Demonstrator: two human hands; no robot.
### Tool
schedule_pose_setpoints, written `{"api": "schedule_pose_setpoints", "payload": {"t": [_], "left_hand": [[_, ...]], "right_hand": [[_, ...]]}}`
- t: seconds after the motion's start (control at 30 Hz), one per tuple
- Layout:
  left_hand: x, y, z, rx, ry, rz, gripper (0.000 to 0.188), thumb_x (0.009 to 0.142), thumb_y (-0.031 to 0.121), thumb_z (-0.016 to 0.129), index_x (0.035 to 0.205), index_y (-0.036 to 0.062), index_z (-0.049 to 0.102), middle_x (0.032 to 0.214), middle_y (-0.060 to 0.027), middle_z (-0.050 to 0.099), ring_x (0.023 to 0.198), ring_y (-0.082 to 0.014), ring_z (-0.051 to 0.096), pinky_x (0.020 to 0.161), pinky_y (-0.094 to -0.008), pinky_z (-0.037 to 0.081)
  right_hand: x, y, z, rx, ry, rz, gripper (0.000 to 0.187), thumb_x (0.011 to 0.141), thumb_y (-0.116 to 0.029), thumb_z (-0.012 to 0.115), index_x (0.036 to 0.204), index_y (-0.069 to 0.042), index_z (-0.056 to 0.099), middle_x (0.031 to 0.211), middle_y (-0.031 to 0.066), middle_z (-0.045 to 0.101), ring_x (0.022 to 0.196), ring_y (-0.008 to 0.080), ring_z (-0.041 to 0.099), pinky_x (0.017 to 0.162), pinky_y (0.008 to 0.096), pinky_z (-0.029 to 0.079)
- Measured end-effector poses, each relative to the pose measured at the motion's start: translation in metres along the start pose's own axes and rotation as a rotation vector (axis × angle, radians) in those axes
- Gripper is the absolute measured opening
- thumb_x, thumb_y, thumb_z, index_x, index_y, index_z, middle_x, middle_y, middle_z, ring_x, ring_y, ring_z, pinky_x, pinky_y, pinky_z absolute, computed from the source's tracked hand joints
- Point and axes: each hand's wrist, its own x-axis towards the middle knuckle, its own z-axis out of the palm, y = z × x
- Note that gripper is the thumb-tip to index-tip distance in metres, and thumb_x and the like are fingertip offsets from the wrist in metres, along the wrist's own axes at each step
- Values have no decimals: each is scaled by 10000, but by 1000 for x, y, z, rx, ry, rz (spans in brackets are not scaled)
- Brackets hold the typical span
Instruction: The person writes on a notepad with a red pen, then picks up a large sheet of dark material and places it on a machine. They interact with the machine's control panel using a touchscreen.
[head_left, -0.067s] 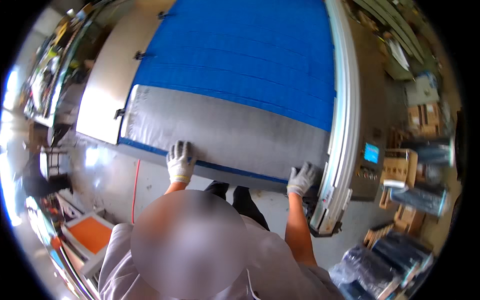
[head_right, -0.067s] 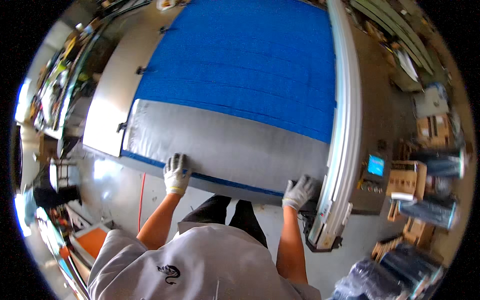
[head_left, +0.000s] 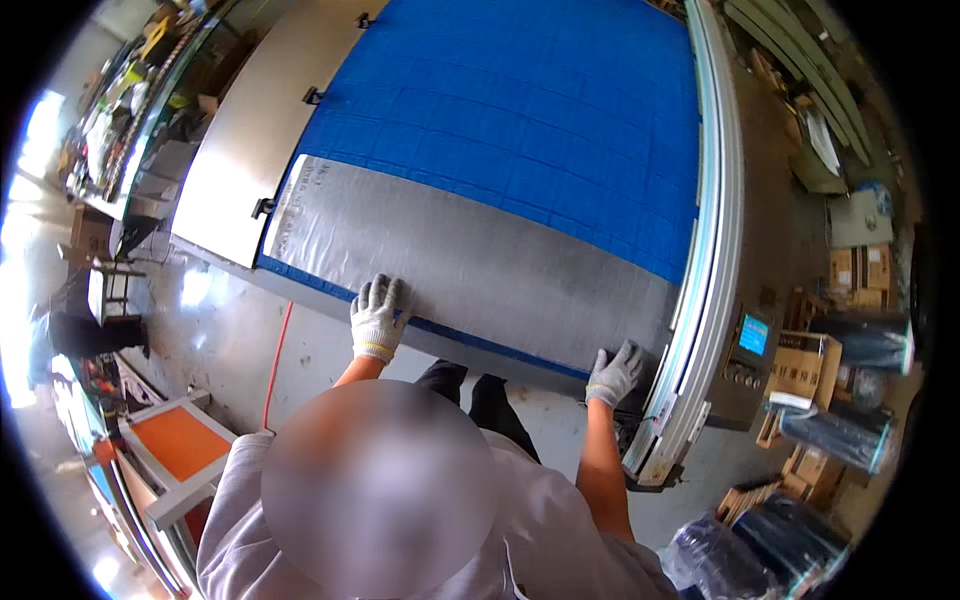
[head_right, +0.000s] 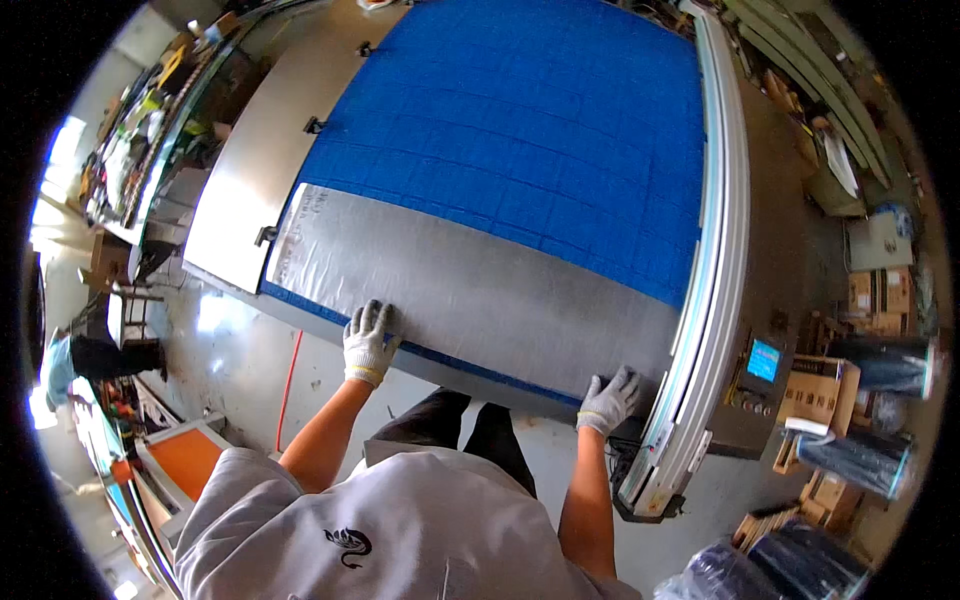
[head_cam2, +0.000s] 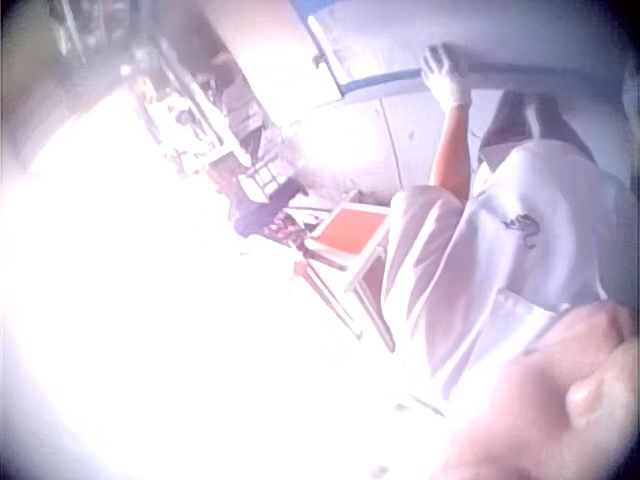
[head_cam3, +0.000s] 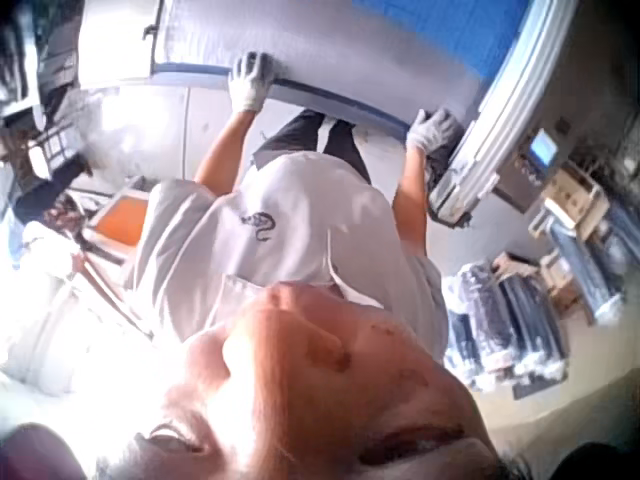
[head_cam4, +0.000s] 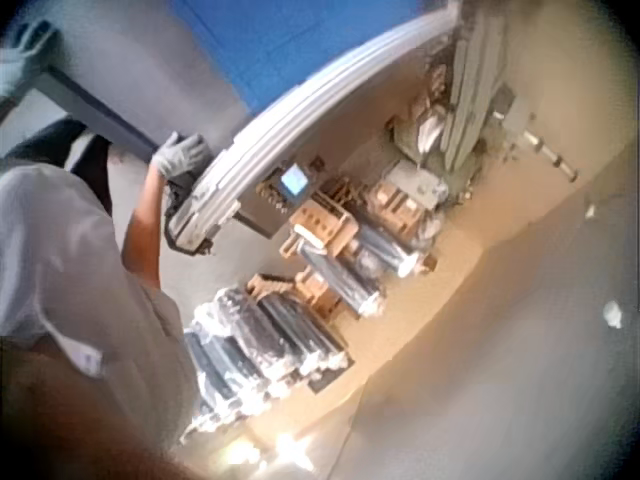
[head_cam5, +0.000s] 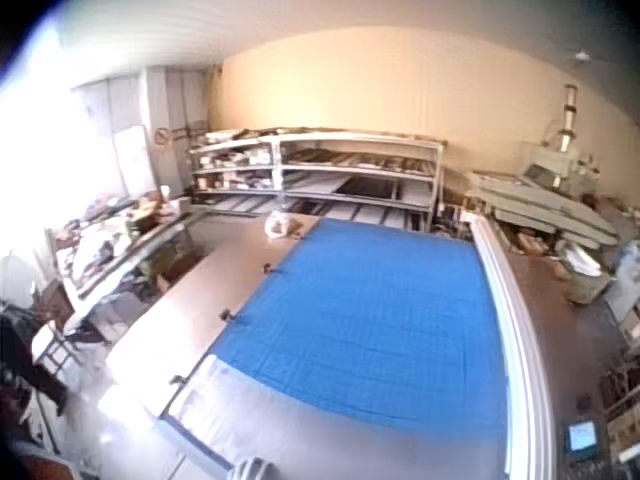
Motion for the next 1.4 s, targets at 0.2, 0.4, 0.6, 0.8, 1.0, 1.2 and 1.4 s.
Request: {"api": "schedule_pose_setpoints", "payload": {"t": [0.2, 0.4, 0.6, 0.8, 1.0, 1.2, 1.4], "left_hand": [[0, -9, -3, -25, 59, 31, 691, 807, 371, 726, 1427, 166, 498, 1492, -141, 436, 1342, -378, 421, 1092, -512, 345], [8, -14, -6, -49, 77, 24, 685, 799, 358, 735, 1417, 164, 512, 1477, -147, 457, 1330, -382, 437, 1086, -506, 353], [9, -14, 3, -14, 57, 13, 690, 808, 389, 725, 1433, 202, 500, 1482, -118, 458, 1341, -367, 427, 1074, -513, 352], [18, -15, 18, 76, -11, 39, 653, 889, 412, 646, 1481, 225, 442, 1529, -108, 418, 1370, -361, 403, 1104, -493, 347], [-13, 104, 44, -11, 107, 86, 676, 893, 427, 648, 1489, 190, 435, 1547, -144, 390, 1388, -372, 392, 1114, -511, 331], [-79, 298, 93, -152, 167, 280, 695, 886, 393, 641, 1490, 132, 417, 1543, -147, 387, 1413, -412, 337, 1154, -544, 262], [-84, 374, 123, -25, 254, 145, 613, 950, 377, 541, 1481, 95, 420, 1567, -117, 367, 1441, -426, 283, 1177, -552, 187]], "right_hand": [[7, -6, 1, -53, -37, -35, 690, 874, -435, 674, 1440, -135, 415, 1518, 212, 360, 1363, 428, 375, 1086, 545, 345], [9, -21, -4, -42, -101, 56, 684, 869, -421, 684, 1436, -140, 424, 1500, 219, 387, 1356, 427, 391, 1076, 539, 361], [13, -13, -12, 32, -130, 8, 665, 879, -403, 677, 1441, -142, 432, 1471, 234, 427, 1339, 442, 416, 1075, 545, 372], [24, 20, -53, 629, -26, -366, 445, 885, -250, 702, 1255, -30, 587, 1244, 229, 602, 1184, 423, 552, 1017, 466, 444], [36, 145, -186, 983, 129, -215, 147, 981, -127, 576, 981, 0, 650, 884, 82, 664, 852, 169, 645, 806, 292, 503], [58, 357, -79, 1003, 276, 163, 269, 1003, -199, 569, 819, -3, 591, 706, 71, 610, 668, 170, 601, 651, 328, 489], [101, 425, 9, 477, 439, -75, 178, 923, -197, 601, 870, -27, 599, 881, 175, 641, 819, 398, 610, 709, 500, 477]]}}
